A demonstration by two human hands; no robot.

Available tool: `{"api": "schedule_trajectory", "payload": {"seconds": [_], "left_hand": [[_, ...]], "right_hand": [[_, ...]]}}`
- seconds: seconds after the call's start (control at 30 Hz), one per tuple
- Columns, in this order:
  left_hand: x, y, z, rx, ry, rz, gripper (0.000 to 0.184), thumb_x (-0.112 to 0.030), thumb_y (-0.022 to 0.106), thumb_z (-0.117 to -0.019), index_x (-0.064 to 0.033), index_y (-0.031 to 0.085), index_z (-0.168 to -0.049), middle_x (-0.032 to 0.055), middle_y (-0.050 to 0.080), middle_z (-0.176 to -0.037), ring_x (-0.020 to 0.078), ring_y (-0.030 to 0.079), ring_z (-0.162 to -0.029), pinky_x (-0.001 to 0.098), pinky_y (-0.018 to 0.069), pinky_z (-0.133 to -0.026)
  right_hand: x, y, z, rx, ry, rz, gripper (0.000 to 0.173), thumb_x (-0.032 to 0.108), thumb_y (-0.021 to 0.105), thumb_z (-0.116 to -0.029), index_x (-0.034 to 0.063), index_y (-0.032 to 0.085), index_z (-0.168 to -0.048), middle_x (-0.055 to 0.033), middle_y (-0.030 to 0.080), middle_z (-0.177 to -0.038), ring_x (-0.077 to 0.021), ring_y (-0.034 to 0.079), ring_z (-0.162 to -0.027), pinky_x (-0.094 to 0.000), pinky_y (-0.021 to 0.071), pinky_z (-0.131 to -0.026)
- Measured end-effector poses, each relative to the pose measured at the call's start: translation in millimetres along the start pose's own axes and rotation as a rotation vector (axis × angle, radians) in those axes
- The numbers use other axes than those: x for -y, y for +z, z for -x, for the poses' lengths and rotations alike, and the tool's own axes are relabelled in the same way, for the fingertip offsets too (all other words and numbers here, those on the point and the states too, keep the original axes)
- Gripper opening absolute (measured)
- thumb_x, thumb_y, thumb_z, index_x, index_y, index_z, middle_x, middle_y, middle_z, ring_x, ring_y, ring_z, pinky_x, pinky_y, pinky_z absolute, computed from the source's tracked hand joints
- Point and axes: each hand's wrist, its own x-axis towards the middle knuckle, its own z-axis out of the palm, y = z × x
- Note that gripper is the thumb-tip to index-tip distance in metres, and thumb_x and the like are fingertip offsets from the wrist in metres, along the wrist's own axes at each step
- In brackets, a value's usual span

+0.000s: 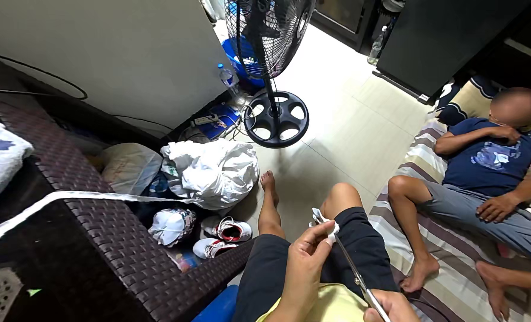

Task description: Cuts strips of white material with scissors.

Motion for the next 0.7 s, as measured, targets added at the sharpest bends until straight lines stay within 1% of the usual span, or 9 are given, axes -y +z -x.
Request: {"api": "schedule_trajectory", "payload": {"seconds": [0.07,0.1,0.23,0.27,0.3,0.4,0.5,0.57,0.7], "left_hand": [[-4.4,0.8,-1.5,-0.029,-0.016,-0.022,0.025,0.005,0.061,-0.0895,0.0025,0.073,-0.112,0.005,0.074,-0.104,0.0078,0.069,-0.094,0.0215,0.0566,-0.084],[-4.6,0.7,-2.0,-0.031,-0.019,-0.028,0.026,0.006,0.062,-0.0882,0.0022,0.073,-0.112,0.005,0.074,-0.104,0.0076,0.069,-0.092,0.0211,0.0569,-0.083],[0.1,1.1,-1.8,-0.01,0.02,-0.023,0.043,0.008,0.061,-0.0855,0.0045,0.065,-0.128,0.0075,0.068,-0.12,0.007,0.067,-0.09,0.0207,0.0566,-0.081],[1.5,1.5,-0.9,0.0,0.038,-0.021,0.046,0.008,0.061,-0.0855,0.0051,0.063,-0.131,0.0085,0.067,-0.124,0.0063,0.067,-0.09,0.0204,0.0566,-0.081],[2.8,2.3,-0.1,0.006,0.057,-0.024,0.048,0.008,0.061,-0.0849,0.0051,0.062,-0.133,0.0089,0.066,-0.126,0.0056,0.066,-0.089,0.0199,0.0565,-0.08],[4.2,5.2,2.4,0.026,0.089,-0.027,0.057,0.01,0.062,-0.0841,0.0048,0.055,-0.141,0.0084,0.062,-0.129,0.0025,0.063,-0.082,0.017,0.055,-0.074],[5.2,6.6,4.5,0.035,0.09,-0.021,0.059,0.01,0.063,-0.0839,0.0049,0.053,-0.142,0.0085,0.062,-0.13,0.0017,0.063,-0.079,0.0162,0.0546,-0.072],[5.5,7.4,6.0,0.036,0.077,-0.031,0.059,0.009,0.064,-0.084,0.0047,0.053,-0.142,0.0084,0.062,-0.131,0.0016,0.063,-0.079,0.0166,0.0551,-0.072],[6.5,8.8,6.8,0.035,0.058,-0.015,0.063,0.011,0.064,-0.0828,0.0052,0.05,-0.145,0.0089,0.061,-0.133,0.0021,0.063,-0.078,0.0167,0.0552,-0.071]], "right_hand": [[0.7,-0.7,0.7,0.011,-0.007,0.009,0.047,0.041,0.067,-0.0946,-0.0001,0.061,-0.073,0.0058,0.047,-0.059,0.0005,0.042,-0.054,-0.0221,0.0347,-0.052],[0.5,-0.9,0.9,0.015,-0.017,0.005,0.048,0.042,0.066,-0.0947,0.0001,0.061,-0.073,0.0059,0.047,-0.059,0.0008,0.042,-0.054,-0.0217,0.0347,-0.052],[-0.2,-2.8,0.4,0.056,-0.056,-0.05,0.058,0.057,0.059,-0.0948,0.0019,0.062,-0.077,0.0073,0.048,-0.061,0.0024,0.043,-0.056,-0.0206,0.0356,-0.053],[-1.8,-3.0,-0.7,0.07,-0.063,-0.061,0.063,0.063,0.056,-0.0946,0.0028,0.062,-0.079,0.0074,0.048,-0.062,0.0023,0.043,-0.056,-0.0207,0.0365,-0.053],[-2.6,-3.3,-2.2,0.081,-0.067,-0.063,0.064,0.065,0.055,-0.0946,0.0028,0.062,-0.08,0.007,0.048,-0.063,0.0016,0.044,-0.057,-0.0213,0.0372,-0.054],[-0.5,-4.6,-6.3,0.11,-0.057,-0.055,0.061,0.06,0.054,-0.0963,0.0017,0.062,-0.082,0.0054,0.05,-0.065,0.0,0.046,-0.059,-0.0222,0.0384,-0.056],[-2.4,-3.7,-10.0,0.103,-0.071,-0.085,0.066,0.07,0.052,-0.0935,0.0051,0.062,-0.082,0.0076,0.051,-0.065,0.0021,0.047,-0.059,-0.0203,0.0393,-0.056],[-2.9,-1.8,-12.1,0.088,-0.075,-0.123,0.067,0.073,0.052,-0.0916,0.0078,0.061,-0.081,0.0091,0.051,-0.065,0.0031,0.047,-0.058,-0.0196,0.0402,-0.055],[-3.3,-1.0,-15.9,0.089,-0.081,-0.152,0.068,0.075,0.051,-0.0901,0.0091,0.061,-0.081,0.0099,0.051,-0.065,0.0037,0.048,-0.057,-0.0186,0.0406,-0.054]]}}
